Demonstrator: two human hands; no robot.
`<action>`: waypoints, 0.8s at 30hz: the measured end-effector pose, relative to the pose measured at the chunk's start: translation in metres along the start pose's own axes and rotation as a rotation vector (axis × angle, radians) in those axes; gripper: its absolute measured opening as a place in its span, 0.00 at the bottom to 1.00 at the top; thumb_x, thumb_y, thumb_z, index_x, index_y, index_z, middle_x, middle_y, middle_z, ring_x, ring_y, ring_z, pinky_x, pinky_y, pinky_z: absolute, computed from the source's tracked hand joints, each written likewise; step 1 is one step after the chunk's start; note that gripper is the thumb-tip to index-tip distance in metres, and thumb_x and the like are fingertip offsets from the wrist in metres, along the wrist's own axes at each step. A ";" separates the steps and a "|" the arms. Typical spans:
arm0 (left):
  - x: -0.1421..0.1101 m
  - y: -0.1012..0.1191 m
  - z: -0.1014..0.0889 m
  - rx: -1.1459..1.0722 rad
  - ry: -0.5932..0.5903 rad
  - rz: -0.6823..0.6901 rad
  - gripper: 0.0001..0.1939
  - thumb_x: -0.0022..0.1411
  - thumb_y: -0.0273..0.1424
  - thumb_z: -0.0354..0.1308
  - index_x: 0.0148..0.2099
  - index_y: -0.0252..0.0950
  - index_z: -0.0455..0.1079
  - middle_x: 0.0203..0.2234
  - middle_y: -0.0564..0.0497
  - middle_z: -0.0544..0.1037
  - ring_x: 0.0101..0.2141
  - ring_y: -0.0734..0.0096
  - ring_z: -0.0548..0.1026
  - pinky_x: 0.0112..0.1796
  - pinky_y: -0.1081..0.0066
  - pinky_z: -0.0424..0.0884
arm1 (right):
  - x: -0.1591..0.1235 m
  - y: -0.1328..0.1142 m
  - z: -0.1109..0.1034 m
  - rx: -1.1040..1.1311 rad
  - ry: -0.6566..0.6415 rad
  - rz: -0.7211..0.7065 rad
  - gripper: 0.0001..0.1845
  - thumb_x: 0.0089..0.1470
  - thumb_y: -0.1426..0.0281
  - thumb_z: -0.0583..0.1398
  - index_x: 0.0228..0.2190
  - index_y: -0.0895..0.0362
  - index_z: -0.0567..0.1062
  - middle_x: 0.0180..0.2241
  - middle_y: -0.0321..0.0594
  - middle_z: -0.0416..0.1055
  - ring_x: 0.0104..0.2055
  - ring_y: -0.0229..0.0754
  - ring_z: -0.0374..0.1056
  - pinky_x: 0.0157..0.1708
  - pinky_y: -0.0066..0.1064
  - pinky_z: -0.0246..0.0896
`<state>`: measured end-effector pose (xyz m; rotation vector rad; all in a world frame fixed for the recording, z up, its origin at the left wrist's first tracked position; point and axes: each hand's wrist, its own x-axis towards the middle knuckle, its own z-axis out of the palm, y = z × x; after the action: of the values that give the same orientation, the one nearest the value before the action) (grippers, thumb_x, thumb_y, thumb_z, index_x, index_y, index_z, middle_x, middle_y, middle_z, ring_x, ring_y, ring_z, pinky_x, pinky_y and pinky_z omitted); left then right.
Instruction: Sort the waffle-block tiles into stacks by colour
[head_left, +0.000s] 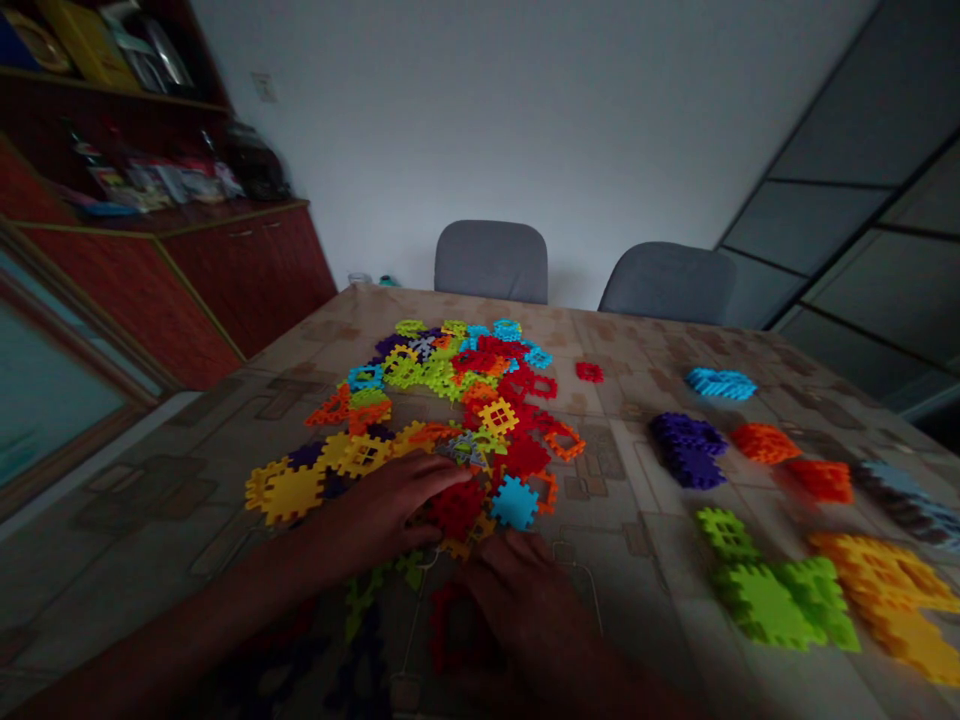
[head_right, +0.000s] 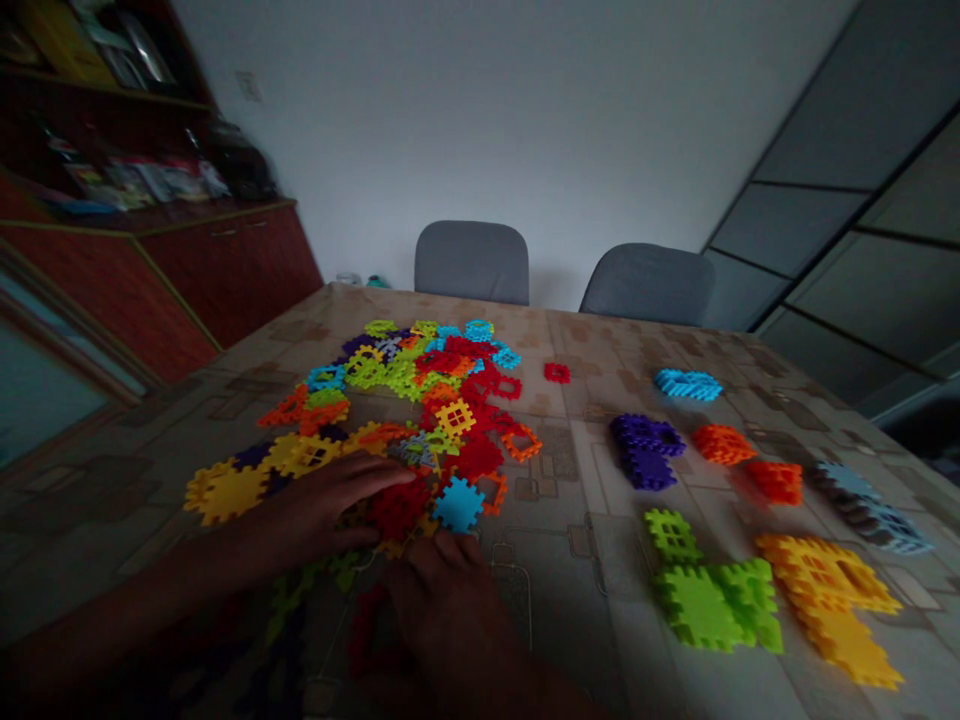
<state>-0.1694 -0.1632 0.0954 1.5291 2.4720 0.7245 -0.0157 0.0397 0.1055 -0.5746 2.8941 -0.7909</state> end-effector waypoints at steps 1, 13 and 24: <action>0.000 0.001 -0.001 0.000 0.001 -0.005 0.36 0.63 0.27 0.67 0.69 0.51 0.60 0.61 0.48 0.71 0.60 0.55 0.69 0.59 0.58 0.65 | 0.000 0.000 0.001 -0.008 -0.014 0.000 0.27 0.51 0.54 0.69 0.48 0.55 0.74 0.49 0.44 0.73 0.51 0.52 0.66 0.52 0.42 0.59; -0.001 0.021 -0.031 0.082 0.012 -0.068 0.31 0.65 0.37 0.66 0.68 0.47 0.63 0.61 0.47 0.72 0.59 0.54 0.70 0.60 0.57 0.66 | -0.004 0.010 0.009 -0.098 -0.019 -0.078 0.28 0.53 0.58 0.66 0.52 0.58 0.72 0.50 0.49 0.72 0.51 0.54 0.66 0.51 0.43 0.64; -0.067 0.040 -0.005 0.325 0.232 -0.004 0.31 0.67 0.53 0.58 0.68 0.58 0.60 0.53 0.52 0.80 0.47 0.55 0.81 0.45 0.64 0.79 | -0.038 0.025 -0.030 0.000 -0.009 0.150 0.22 0.45 0.71 0.69 0.44 0.57 0.74 0.45 0.42 0.72 0.48 0.49 0.65 0.50 0.37 0.62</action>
<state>-0.1071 -0.2083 0.1101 1.6223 2.8819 0.5473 0.0061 0.0882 0.1177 -0.3549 2.8865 -0.7654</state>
